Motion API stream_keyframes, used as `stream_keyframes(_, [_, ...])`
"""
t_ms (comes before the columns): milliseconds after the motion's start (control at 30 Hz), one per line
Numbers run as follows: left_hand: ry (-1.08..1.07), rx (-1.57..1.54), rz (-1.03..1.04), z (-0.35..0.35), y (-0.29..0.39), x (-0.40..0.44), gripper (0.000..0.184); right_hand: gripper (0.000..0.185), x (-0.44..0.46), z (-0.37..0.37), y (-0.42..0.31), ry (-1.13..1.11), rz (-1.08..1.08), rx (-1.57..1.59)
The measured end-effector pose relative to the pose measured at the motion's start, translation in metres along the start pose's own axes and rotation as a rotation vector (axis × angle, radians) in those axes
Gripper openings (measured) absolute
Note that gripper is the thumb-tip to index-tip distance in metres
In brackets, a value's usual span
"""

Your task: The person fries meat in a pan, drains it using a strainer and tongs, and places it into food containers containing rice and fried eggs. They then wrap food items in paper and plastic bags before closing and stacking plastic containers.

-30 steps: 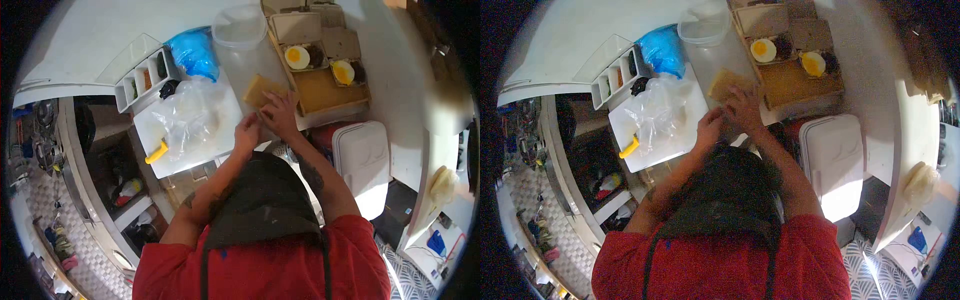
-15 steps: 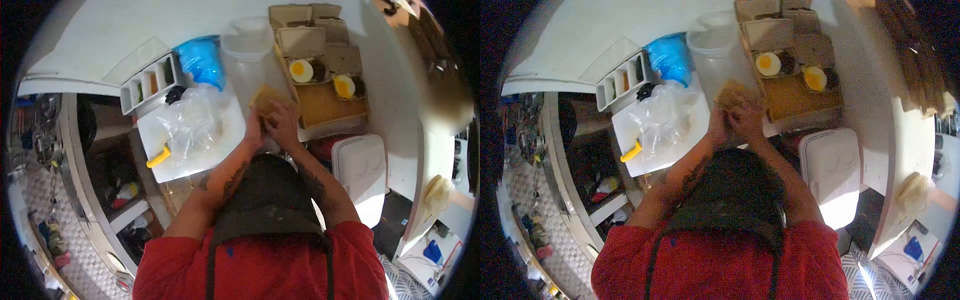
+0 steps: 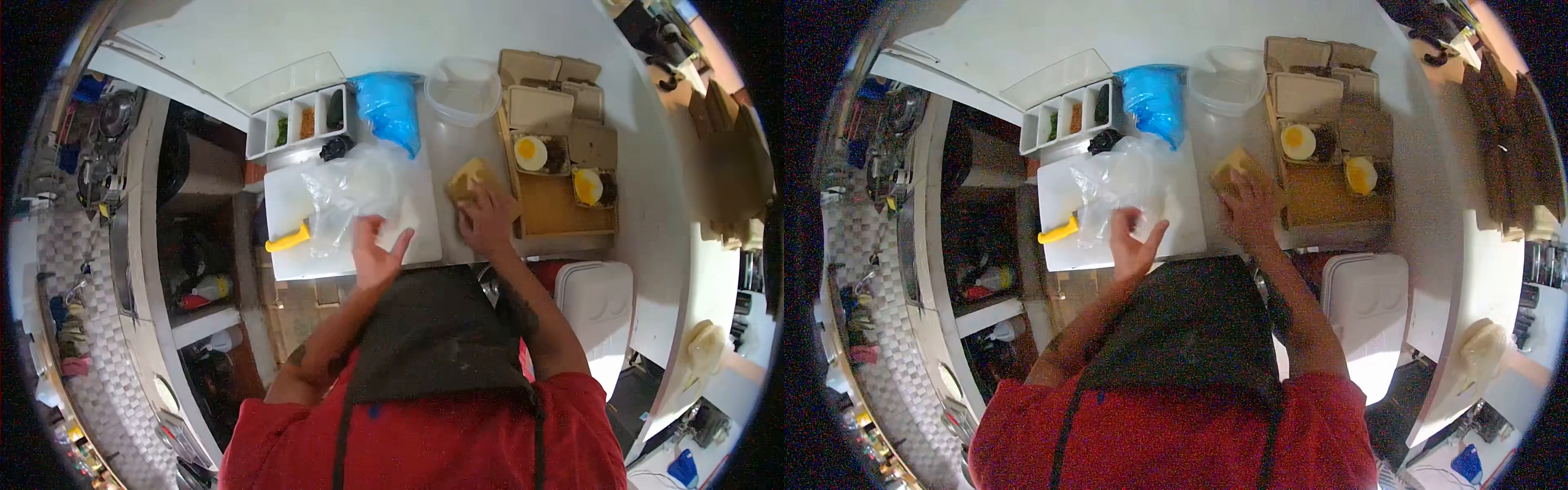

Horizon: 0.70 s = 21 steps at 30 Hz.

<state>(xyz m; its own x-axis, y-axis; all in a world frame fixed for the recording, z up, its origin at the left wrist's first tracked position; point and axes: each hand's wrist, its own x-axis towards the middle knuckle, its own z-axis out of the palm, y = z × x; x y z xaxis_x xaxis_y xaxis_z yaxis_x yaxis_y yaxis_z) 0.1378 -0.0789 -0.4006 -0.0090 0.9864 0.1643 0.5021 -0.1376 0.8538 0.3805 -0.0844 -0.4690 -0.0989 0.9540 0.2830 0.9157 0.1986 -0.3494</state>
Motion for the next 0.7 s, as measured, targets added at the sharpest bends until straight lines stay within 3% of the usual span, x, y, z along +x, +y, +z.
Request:
stream_keyframes(67, [0.219,0.216,0.213,-0.003,-0.005,0.014,0.015,0.031,0.025,0.000,-0.017,0.004,-0.031,0.138])
stream_keyframes(133, [0.135,0.364,0.253,0.005,-0.036,0.040,0.013,0.036,0.050,0.000,-0.044,0.048,-0.039,0.316])
stream_keyframes(200, [-0.148,0.199,0.171,-0.007,-0.051,0.052,0.007,0.035,0.070,-0.007,-0.070,0.104,-0.078,0.463])
stream_keyframes(300, [-0.441,0.029,0.000,-0.059,0.013,0.052,0.006,0.028,0.083,-0.014,-0.081,0.068,-0.315,0.434])
stream_keyframes(333, [-0.521,-0.021,-0.042,-0.075,0.032,0.050,0.006,0.025,0.079,-0.018,-0.086,-0.083,-0.148,0.594])
stream_keyframes(400, [-0.523,0.330,0.254,-0.101,0.057,0.050,0.013,0.019,0.062,-0.032,-0.098,-0.370,0.205,0.904])
stream_keyframes(433, [-0.519,0.498,0.409,-0.107,0.061,0.055,0.017,0.019,0.046,-0.040,-0.101,-0.237,0.285,0.938])
stream_keyframes(500, [-0.534,0.657,0.457,-0.104,0.054,0.063,0.028,0.020,0.003,-0.062,-0.101,0.022,0.439,0.988])
stream_keyframes(533, [-0.537,0.738,0.479,-0.102,0.051,0.068,0.033,0.023,-0.014,-0.081,-0.096,-0.065,0.496,0.981])
stream_keyframes(567, [-0.659,0.628,0.465,-0.102,0.044,0.076,0.038,0.026,-0.031,-0.101,-0.089,-0.147,0.554,0.978])
stream_keyframes(633, [-0.908,0.405,0.438,-0.093,0.034,0.099,0.048,0.030,-0.065,-0.136,-0.077,-0.288,0.334,0.597])
stream_keyframes(667, [-1.135,0.230,0.396,-0.085,0.048,0.113,0.058,0.030,-0.076,-0.157,-0.075,-0.465,0.454,0.683])
stream_keyframes(700, [-1.231,0.078,0.264,-0.067,0.050,0.127,0.057,0.030,-0.090,-0.173,-0.073,-0.640,0.574,0.771])
